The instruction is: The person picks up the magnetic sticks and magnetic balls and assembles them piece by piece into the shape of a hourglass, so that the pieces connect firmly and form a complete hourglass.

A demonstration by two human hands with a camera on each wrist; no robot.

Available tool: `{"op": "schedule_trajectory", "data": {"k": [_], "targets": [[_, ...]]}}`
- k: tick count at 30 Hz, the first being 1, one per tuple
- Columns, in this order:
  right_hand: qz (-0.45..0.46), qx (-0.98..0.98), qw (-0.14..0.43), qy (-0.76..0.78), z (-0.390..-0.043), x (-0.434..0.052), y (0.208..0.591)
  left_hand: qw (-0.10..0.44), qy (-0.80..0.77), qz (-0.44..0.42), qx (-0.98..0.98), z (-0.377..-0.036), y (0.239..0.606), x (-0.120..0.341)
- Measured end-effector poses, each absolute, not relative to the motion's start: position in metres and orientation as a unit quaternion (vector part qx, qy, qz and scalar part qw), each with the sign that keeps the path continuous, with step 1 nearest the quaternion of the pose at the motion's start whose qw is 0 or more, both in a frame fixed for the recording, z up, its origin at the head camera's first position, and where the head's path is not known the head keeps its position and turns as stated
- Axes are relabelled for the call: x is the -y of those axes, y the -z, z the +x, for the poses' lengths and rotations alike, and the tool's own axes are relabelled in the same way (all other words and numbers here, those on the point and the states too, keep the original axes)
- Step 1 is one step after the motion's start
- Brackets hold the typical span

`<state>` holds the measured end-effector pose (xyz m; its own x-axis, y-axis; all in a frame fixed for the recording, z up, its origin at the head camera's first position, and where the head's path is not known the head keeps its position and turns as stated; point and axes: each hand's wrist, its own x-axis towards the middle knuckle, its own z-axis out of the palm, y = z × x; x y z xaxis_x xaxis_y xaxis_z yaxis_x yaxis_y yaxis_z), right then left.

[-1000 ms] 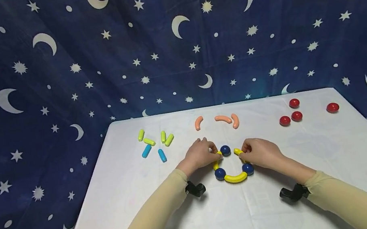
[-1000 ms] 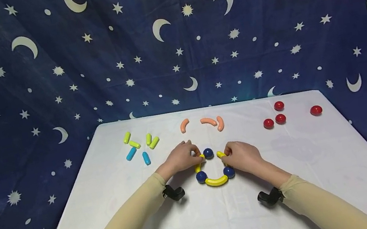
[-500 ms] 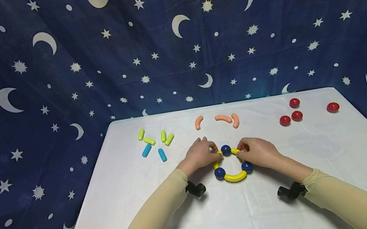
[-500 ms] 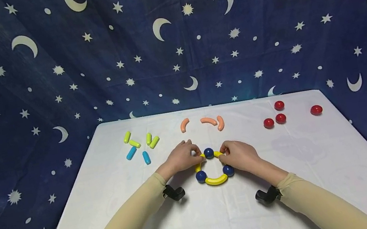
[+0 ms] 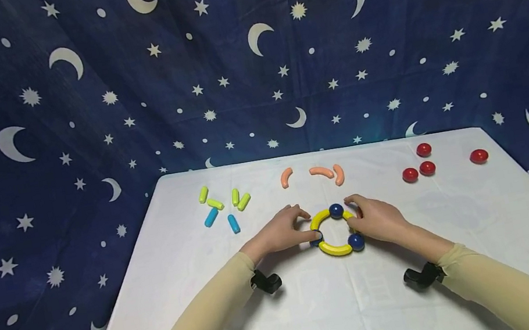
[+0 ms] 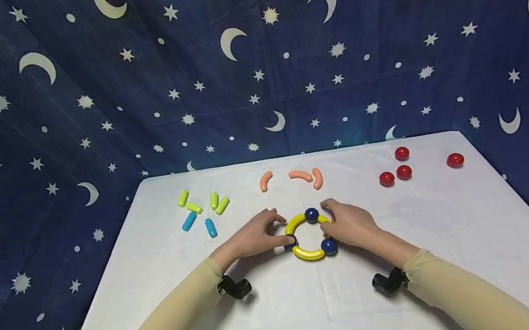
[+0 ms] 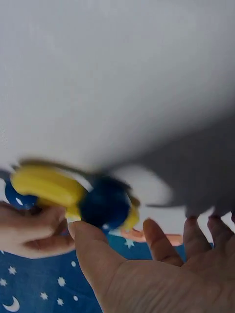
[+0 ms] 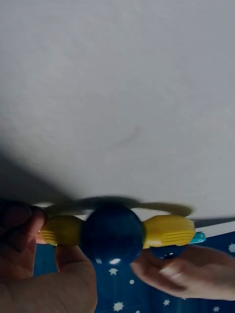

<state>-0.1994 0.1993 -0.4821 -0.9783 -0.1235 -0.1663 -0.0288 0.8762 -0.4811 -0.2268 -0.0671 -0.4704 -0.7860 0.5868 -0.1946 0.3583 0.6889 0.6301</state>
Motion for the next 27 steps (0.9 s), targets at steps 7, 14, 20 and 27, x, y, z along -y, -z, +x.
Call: {"op": "schedule_trajectory", "data": {"k": [7, 14, 20, 27], "targets": [[-0.057, -0.961, 0.1, 0.251, -0.196, -0.211, 0.483, 0.134, -0.276, 0.299, -0.903, -0.22, 0.477, 0.067], [-0.091, -0.954, 0.064, 0.28, -0.19, -0.228, 0.486, 0.125, -0.283, 0.291, -0.905, -0.223, 0.474, 0.067], [-0.135, -0.936, 0.052, 0.321, -0.189, -0.241, 0.494, 0.111, -0.286, 0.294, -0.905, -0.229, 0.474, 0.066], [-0.151, -0.913, 0.079, 0.372, -0.193, -0.244, 0.502, 0.111, -0.285, 0.294, -0.906, -0.229, 0.474, 0.065]]}}
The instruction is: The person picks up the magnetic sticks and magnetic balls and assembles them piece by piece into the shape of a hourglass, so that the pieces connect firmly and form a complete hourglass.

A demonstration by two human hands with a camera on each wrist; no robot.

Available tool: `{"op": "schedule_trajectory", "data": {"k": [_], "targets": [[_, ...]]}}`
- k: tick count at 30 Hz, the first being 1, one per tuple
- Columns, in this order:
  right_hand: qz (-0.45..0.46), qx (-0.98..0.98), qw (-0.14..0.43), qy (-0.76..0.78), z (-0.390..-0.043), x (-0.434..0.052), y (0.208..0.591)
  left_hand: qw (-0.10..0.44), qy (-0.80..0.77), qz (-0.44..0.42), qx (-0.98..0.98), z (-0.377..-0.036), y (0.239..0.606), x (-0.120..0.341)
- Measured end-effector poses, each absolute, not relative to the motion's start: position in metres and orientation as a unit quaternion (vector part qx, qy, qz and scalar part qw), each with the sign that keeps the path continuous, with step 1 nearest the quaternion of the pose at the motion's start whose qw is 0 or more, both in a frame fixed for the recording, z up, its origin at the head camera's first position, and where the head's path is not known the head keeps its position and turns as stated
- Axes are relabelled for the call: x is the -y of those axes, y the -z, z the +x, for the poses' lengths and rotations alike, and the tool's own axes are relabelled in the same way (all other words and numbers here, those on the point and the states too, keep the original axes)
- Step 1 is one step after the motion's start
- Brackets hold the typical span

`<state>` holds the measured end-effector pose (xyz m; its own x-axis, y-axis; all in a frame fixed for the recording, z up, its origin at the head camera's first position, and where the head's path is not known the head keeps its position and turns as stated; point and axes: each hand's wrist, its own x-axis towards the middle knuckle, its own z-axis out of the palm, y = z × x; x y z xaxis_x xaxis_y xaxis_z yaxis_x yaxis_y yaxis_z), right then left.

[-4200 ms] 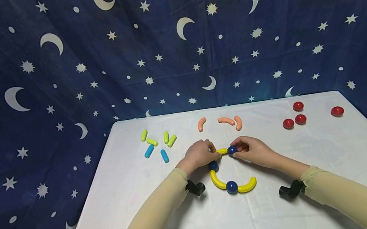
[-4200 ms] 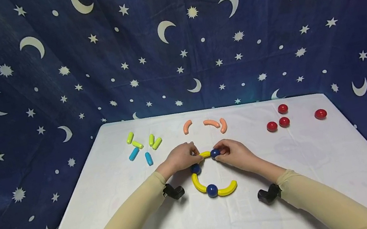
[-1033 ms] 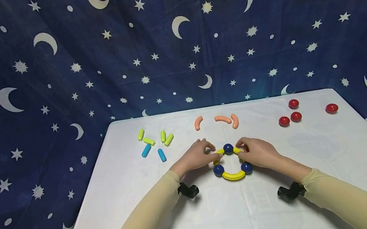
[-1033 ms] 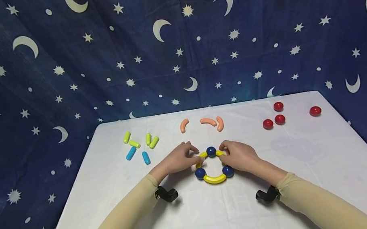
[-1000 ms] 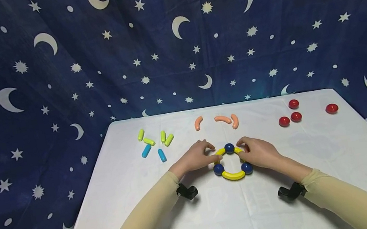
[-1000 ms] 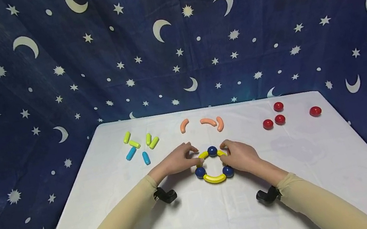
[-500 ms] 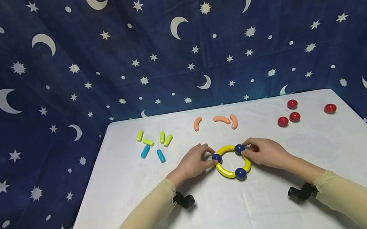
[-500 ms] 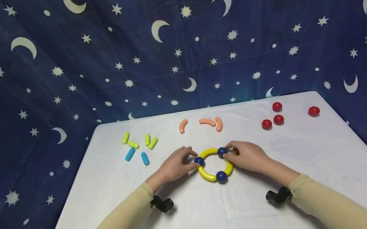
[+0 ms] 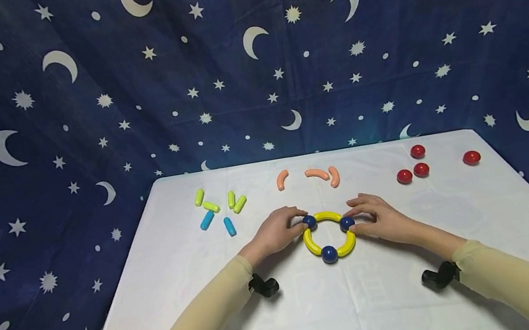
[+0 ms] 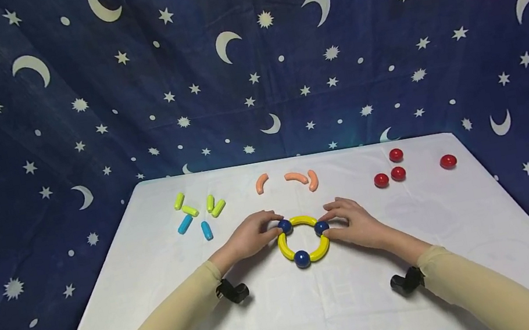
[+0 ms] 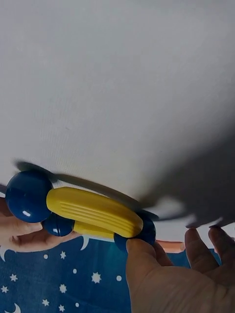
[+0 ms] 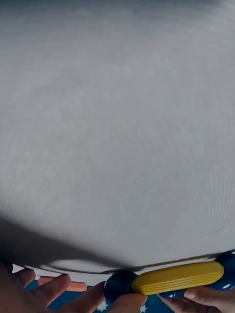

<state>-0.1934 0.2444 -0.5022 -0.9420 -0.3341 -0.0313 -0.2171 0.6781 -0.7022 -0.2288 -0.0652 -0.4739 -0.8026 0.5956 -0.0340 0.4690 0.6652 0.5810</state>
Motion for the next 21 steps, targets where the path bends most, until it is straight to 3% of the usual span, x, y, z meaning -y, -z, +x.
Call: {"op": "schedule_trajectory", "data": {"k": [9, 21], "targets": [[-0.154, -0.912, 0.088, 0.37, -0.195, -0.244, 0.506, 0.068, -0.333, 0.256, -0.905, -0.23, 0.453, 0.097], [-0.153, -0.914, 0.085, 0.366, -0.195, -0.244, 0.506, -0.01, -0.302, 0.087, -0.949, -0.262, 0.438, 0.212]]}}
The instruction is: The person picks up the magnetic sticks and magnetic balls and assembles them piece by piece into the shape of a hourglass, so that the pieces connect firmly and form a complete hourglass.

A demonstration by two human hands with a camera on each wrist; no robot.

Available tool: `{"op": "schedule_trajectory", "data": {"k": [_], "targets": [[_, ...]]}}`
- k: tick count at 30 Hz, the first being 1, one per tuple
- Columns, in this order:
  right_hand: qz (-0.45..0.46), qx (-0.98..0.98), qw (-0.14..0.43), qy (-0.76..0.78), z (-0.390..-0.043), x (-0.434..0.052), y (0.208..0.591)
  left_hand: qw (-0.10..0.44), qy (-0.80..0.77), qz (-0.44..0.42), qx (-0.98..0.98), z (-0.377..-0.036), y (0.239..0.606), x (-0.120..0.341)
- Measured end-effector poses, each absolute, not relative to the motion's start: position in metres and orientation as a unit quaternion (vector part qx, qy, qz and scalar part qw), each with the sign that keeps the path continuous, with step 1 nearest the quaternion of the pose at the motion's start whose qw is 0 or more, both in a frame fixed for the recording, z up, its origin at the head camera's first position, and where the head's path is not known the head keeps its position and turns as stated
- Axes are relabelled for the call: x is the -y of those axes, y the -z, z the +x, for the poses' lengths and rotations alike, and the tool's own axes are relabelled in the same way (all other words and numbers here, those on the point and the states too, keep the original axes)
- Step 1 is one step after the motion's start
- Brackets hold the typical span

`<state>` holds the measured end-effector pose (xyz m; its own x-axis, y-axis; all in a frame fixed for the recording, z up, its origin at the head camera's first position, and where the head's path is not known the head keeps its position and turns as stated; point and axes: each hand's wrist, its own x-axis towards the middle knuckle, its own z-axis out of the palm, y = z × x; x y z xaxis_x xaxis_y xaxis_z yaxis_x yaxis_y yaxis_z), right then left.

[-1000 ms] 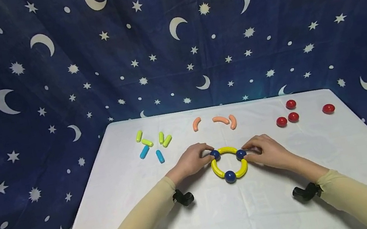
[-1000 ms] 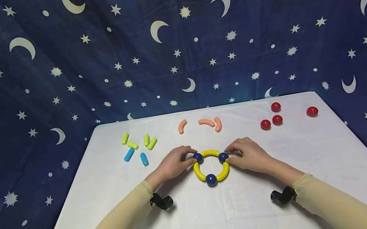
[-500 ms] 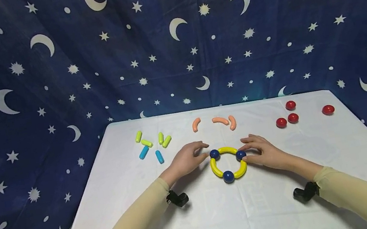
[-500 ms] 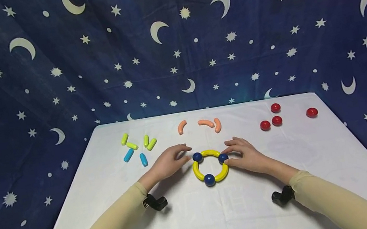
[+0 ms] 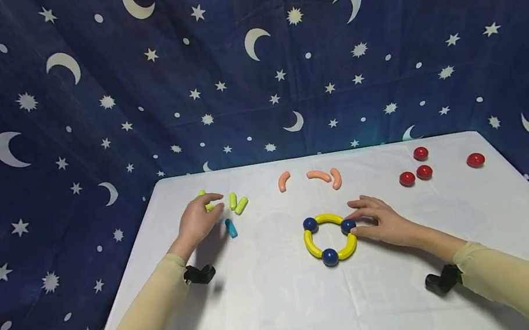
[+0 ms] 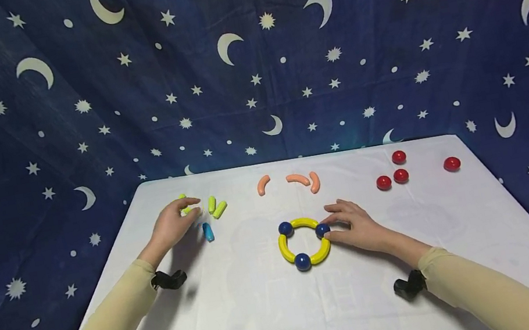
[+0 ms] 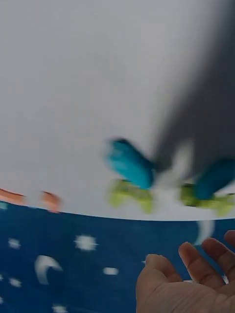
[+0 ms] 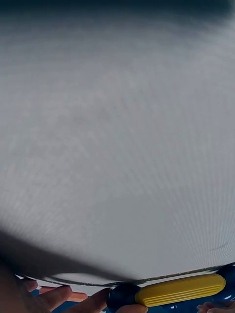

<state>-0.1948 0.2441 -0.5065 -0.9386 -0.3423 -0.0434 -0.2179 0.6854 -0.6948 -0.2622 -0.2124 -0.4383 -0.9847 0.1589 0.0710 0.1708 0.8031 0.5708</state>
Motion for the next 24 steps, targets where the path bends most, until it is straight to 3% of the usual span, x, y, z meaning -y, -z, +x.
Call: {"op": "schedule_trajectory", "data": {"k": [4, 10, 24], "targets": [[-0.156, -0.913, 0.079, 0.369, -0.194, -0.246, 0.507, 0.011, 0.282, -0.032, 0.959, -0.278, 0.438, 0.241], [-0.154, -0.912, 0.079, 0.372, -0.195, -0.246, 0.508, -0.038, 0.312, 0.036, 0.949, -0.299, 0.442, 0.264], [-0.133, -0.915, 0.08, 0.372, -0.193, -0.243, 0.508, -0.078, 0.309, 0.116, 0.941, -0.323, 0.447, 0.25]]}}
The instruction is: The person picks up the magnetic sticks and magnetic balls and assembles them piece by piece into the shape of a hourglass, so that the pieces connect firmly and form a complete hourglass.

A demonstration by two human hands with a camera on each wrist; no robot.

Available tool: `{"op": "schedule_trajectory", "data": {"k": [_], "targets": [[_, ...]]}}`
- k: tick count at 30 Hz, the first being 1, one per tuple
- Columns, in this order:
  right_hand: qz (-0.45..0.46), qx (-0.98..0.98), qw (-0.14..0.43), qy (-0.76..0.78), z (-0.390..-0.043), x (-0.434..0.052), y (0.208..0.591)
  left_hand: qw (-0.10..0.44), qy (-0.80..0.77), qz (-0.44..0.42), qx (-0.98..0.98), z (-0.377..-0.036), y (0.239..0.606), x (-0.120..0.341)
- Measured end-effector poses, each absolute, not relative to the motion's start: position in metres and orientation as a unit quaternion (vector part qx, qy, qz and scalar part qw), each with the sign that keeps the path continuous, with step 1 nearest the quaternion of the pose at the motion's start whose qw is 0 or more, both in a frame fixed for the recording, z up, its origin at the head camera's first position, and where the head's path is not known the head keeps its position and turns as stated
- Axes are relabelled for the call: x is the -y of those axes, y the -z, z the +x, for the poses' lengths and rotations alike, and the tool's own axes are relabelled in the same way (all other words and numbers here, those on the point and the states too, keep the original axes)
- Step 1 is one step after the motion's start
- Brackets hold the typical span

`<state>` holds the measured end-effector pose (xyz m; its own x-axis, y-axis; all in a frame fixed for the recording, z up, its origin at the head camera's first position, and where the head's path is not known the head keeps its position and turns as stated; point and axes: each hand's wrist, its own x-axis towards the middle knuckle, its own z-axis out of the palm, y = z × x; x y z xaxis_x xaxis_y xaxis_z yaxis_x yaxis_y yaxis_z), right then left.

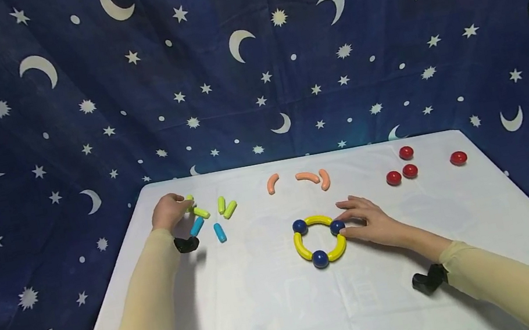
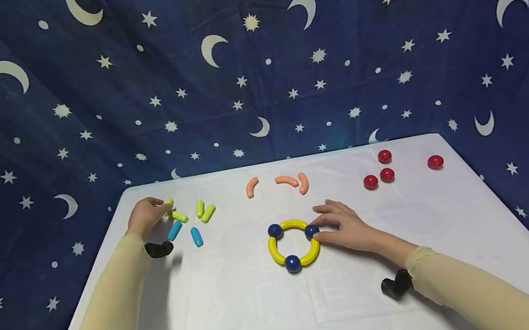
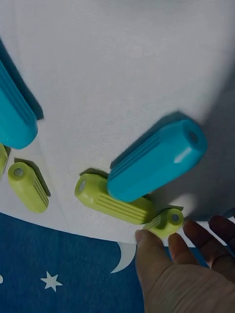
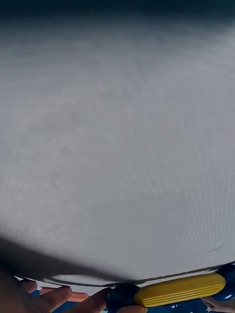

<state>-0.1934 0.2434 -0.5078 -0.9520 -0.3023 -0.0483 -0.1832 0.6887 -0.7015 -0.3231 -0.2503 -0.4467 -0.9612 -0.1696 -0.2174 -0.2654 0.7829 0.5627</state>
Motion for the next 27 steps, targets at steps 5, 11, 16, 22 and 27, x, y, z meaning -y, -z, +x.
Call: {"op": "schedule_trajectory", "data": {"k": [5, 11, 16, 22, 27], "targets": [[-0.129, -0.917, 0.081, 0.369, -0.1931, -0.242, 0.5069, 0.076, -0.284, -0.128, -0.947, -0.3236, 0.4459, 0.2471], [-0.13, -0.915, 0.077, 0.373, -0.192, -0.2428, 0.5069, 0.073, -0.271, -0.131, -0.951, -0.3253, 0.4489, 0.2466], [-0.134, -0.914, 0.077, 0.375, -0.1925, -0.242, 0.5082, 0.071, -0.251, -0.123, -0.957, -0.325, 0.4516, 0.249], [-0.131, -0.916, 0.074, 0.372, -0.1927, -0.2414, 0.509, 0.045, -0.249, -0.116, -0.96, -0.3248, 0.448, 0.253], [-0.129, -0.918, 0.073, 0.368, -0.1921, -0.242, 0.5078, -0.001, -0.303, -0.1, -0.948, -0.3262, 0.4417, 0.2535]]}}
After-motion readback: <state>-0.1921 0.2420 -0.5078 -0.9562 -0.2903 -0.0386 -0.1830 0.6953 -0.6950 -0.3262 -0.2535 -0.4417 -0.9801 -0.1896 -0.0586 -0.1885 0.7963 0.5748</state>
